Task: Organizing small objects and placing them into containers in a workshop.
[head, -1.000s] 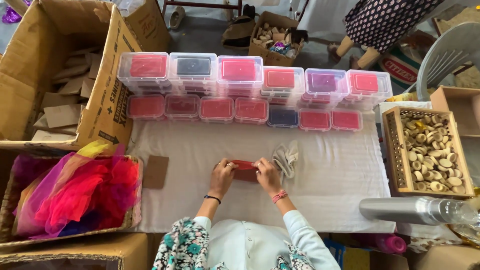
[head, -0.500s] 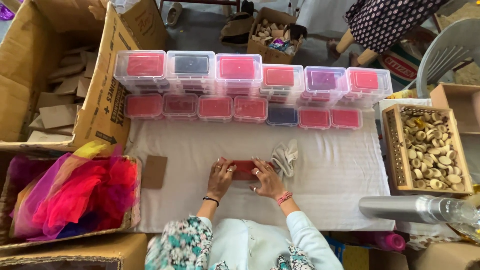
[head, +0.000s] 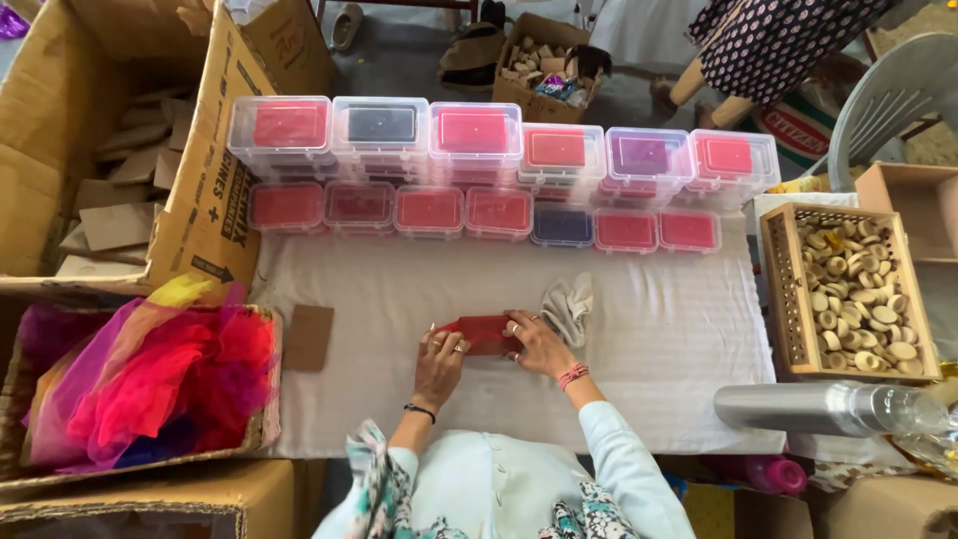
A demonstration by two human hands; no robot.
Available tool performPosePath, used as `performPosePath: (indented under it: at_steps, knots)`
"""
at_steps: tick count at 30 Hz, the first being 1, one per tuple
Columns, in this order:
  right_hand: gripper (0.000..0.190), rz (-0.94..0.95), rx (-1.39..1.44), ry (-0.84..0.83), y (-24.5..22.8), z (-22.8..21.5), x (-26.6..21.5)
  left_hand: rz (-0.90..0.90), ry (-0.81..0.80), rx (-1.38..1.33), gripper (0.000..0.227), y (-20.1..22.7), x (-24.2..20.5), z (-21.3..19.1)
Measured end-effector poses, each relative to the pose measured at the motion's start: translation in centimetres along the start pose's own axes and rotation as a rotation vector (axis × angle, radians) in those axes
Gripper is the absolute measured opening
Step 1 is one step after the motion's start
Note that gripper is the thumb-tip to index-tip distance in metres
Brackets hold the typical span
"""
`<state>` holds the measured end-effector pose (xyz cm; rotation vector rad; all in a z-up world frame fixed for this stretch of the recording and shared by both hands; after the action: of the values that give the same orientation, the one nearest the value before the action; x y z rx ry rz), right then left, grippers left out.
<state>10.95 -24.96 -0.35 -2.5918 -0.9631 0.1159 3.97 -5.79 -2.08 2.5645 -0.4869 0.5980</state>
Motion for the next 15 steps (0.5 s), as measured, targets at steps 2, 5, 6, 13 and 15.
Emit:
performPosePath:
  at_steps: [2,5,6,13,15]
  knots:
    - [0.047,-0.015,0.010,-0.002,0.0,-0.1,0.0,0.002,0.007,0.012,0.013,-0.1,-0.9,0.1]
    - [0.051,-0.051,0.011,-0.006,-0.3,0.1,0.0,-0.015,0.013,0.025,0.012,-0.5,-1.8,0.3]
    - [0.053,-0.061,-0.001,-0.003,-0.3,0.2,0.0,-0.026,0.012,0.018,0.011,-0.6,-1.9,0.5]
    - [0.064,-0.072,-0.030,0.069,-1.8,-0.3,-0.9,-0.093,0.072,-0.042,0.009,0.6,-1.4,-1.4]
    - [0.083,-0.082,-0.109,0.013,-2.3,-0.5,-1.1,-0.110,0.112,-0.031,0.010,0.8,-1.0,-1.6]
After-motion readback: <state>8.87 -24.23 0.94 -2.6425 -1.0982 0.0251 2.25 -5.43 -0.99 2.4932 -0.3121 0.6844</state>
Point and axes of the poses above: each hand's wrist, its own x-axis towards the middle knuckle, its own z-axis out of the palm, y = z × x, the point moved 5 cm from there along x, towards the middle knuckle, and after that the axes turned 10 degrees about -x, right-handed, at the moved point
